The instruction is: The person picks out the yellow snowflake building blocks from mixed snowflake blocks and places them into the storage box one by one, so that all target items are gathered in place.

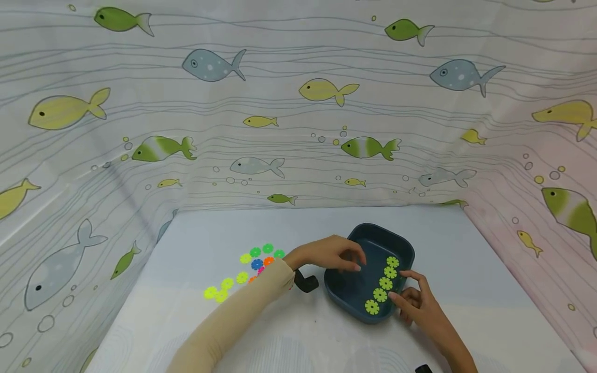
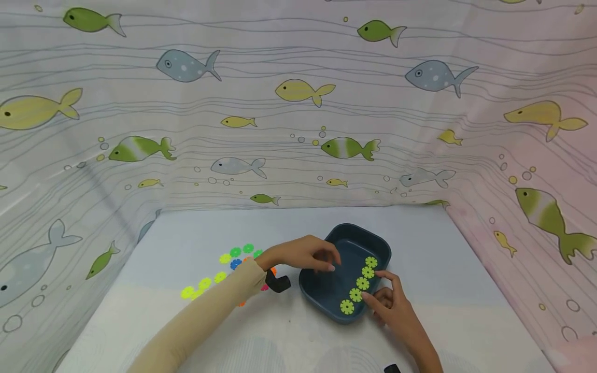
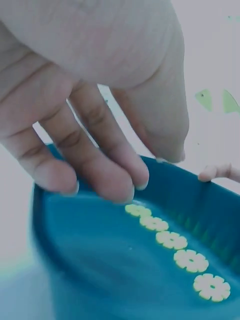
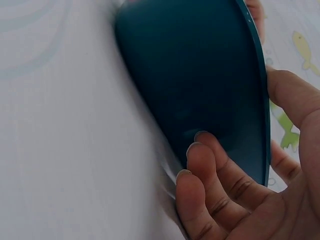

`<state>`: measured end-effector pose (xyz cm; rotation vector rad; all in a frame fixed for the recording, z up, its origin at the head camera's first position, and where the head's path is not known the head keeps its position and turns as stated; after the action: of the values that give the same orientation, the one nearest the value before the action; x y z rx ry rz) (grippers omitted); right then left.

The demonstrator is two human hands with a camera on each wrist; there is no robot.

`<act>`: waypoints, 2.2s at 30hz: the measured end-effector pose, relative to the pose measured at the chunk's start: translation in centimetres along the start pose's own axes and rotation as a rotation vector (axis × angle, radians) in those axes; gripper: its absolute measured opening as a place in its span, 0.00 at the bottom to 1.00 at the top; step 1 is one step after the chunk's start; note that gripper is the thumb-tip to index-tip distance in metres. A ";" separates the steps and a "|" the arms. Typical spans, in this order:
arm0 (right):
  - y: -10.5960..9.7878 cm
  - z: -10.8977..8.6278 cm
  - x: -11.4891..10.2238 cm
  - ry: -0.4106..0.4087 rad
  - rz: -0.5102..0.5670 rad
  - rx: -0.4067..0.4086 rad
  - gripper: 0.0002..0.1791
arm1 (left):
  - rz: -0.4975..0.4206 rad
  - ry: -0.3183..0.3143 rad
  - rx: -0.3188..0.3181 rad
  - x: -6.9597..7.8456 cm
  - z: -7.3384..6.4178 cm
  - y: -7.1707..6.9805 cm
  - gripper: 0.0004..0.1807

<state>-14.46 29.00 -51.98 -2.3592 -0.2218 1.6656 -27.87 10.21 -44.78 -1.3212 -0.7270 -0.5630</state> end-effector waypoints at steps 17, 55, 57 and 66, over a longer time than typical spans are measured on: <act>0.0 0.1 0.1 0.005 -0.009 -0.019 0.39 | -0.011 -0.058 0.198 -0.9 -7.2 -2.4 0.16; 0.1 0.3 0.2 -0.013 -0.014 0.000 0.40 | 0.030 -0.445 0.508 -8.0 -25.3 -5.9 0.12; 0.1 0.2 0.2 -0.017 -0.017 -0.001 0.39 | 0.021 -0.469 0.523 -8.2 -26.2 -6.1 0.13; -0.1 0.1 0.2 -0.018 -0.003 0.006 0.39 | 0.075 -0.543 0.602 -9.3 -29.6 -7.4 0.14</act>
<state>-14.44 29.12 -52.20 -2.3390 -0.2240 1.6849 -34.90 -20.49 -49.48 -0.9207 -1.1748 0.0997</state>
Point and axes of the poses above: each hand's wrist, its own z-axis towards the middle knuckle, its own y-axis out of the palm, x = y × z, the point moved 7 cm from there along z, towards the middle knuckle, and after that the axes turned 10 degrees about y, right-handed, at the moved point
